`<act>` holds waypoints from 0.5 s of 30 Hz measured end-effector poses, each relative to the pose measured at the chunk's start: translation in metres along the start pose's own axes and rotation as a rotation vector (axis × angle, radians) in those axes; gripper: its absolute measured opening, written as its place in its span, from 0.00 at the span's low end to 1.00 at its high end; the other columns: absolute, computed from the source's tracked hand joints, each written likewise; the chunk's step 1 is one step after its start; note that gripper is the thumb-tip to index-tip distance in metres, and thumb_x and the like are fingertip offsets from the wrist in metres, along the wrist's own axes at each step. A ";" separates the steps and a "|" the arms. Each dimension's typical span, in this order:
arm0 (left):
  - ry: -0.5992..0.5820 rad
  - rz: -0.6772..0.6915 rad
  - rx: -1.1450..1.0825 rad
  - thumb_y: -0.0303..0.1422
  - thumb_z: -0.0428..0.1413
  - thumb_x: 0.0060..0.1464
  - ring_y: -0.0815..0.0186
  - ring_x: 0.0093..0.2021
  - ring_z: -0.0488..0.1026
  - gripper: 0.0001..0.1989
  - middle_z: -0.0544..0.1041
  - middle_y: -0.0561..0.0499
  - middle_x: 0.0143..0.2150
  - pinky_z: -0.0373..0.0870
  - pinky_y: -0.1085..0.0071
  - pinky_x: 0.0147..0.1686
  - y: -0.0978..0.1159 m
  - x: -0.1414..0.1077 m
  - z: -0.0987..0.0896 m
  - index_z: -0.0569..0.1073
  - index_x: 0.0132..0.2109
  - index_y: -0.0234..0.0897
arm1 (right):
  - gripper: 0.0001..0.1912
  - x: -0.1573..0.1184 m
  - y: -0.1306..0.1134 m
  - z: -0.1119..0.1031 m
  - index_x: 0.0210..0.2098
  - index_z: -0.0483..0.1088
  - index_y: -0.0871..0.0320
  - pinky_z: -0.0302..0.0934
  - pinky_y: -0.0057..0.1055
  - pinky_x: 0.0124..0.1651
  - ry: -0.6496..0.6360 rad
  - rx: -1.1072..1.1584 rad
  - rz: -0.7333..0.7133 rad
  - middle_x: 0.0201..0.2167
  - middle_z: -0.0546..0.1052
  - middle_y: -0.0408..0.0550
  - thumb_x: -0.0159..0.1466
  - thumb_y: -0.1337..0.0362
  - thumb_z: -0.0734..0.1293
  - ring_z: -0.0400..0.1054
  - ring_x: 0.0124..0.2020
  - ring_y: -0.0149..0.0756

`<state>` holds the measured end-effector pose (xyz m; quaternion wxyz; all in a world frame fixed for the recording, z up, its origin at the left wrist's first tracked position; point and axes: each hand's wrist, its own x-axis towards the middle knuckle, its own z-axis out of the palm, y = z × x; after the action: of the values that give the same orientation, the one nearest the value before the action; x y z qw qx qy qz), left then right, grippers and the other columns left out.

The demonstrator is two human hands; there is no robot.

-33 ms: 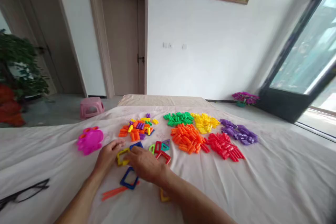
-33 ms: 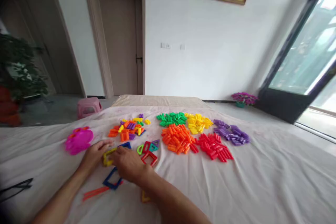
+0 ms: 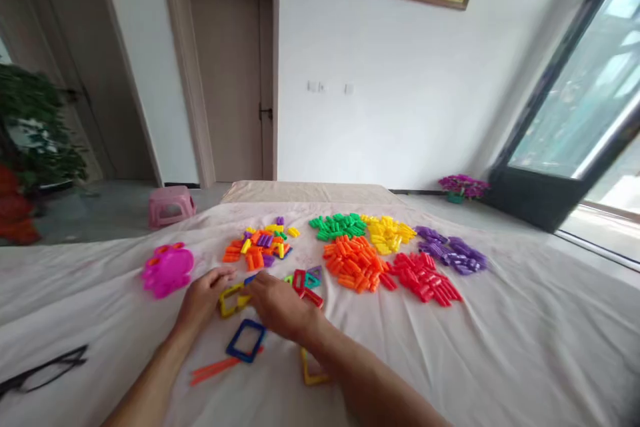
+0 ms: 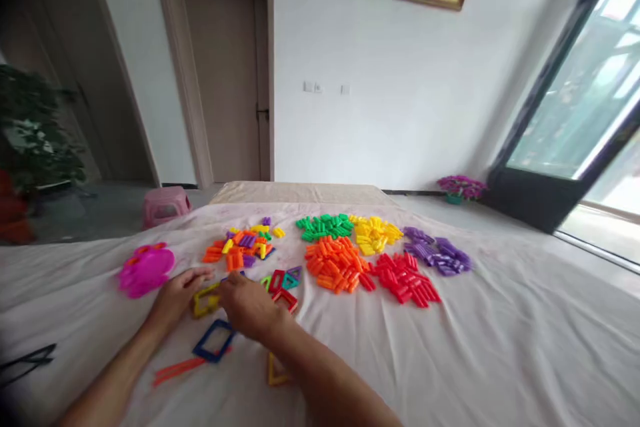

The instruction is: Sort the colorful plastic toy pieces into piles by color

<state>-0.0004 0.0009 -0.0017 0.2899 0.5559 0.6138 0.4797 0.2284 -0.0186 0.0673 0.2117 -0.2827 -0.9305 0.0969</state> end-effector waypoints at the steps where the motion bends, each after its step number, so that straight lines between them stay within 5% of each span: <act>1: -0.004 -0.005 -0.020 0.42 0.55 0.53 0.56 0.49 0.79 0.20 0.83 0.44 0.46 0.74 0.64 0.48 -0.002 0.001 0.000 0.77 0.48 0.35 | 0.10 0.001 0.012 -0.010 0.46 0.73 0.57 0.61 0.26 0.43 0.041 0.010 0.054 0.41 0.75 0.49 0.69 0.69 0.61 0.69 0.42 0.35; 6: -0.012 -0.042 -0.059 0.42 0.55 0.53 0.56 0.49 0.79 0.21 0.82 0.43 0.48 0.75 0.67 0.45 -0.009 0.002 0.001 0.76 0.50 0.35 | 0.09 -0.013 0.081 -0.059 0.43 0.76 0.59 0.60 0.28 0.45 0.341 0.027 0.412 0.39 0.78 0.50 0.66 0.68 0.65 0.69 0.42 0.36; 15: -0.017 -0.097 -0.084 0.42 0.56 0.52 0.57 0.48 0.80 0.21 0.83 0.44 0.48 0.77 0.69 0.43 -0.013 0.004 0.001 0.77 0.50 0.37 | 0.21 -0.101 0.189 -0.113 0.49 0.75 0.65 0.63 0.30 0.42 0.811 -0.079 0.999 0.38 0.80 0.53 0.60 0.64 0.61 0.72 0.39 0.40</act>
<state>-0.0056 0.0056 -0.0135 0.3410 0.5170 0.6169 0.4856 0.4473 0.0863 0.0769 0.4654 -0.7038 -0.5356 0.0348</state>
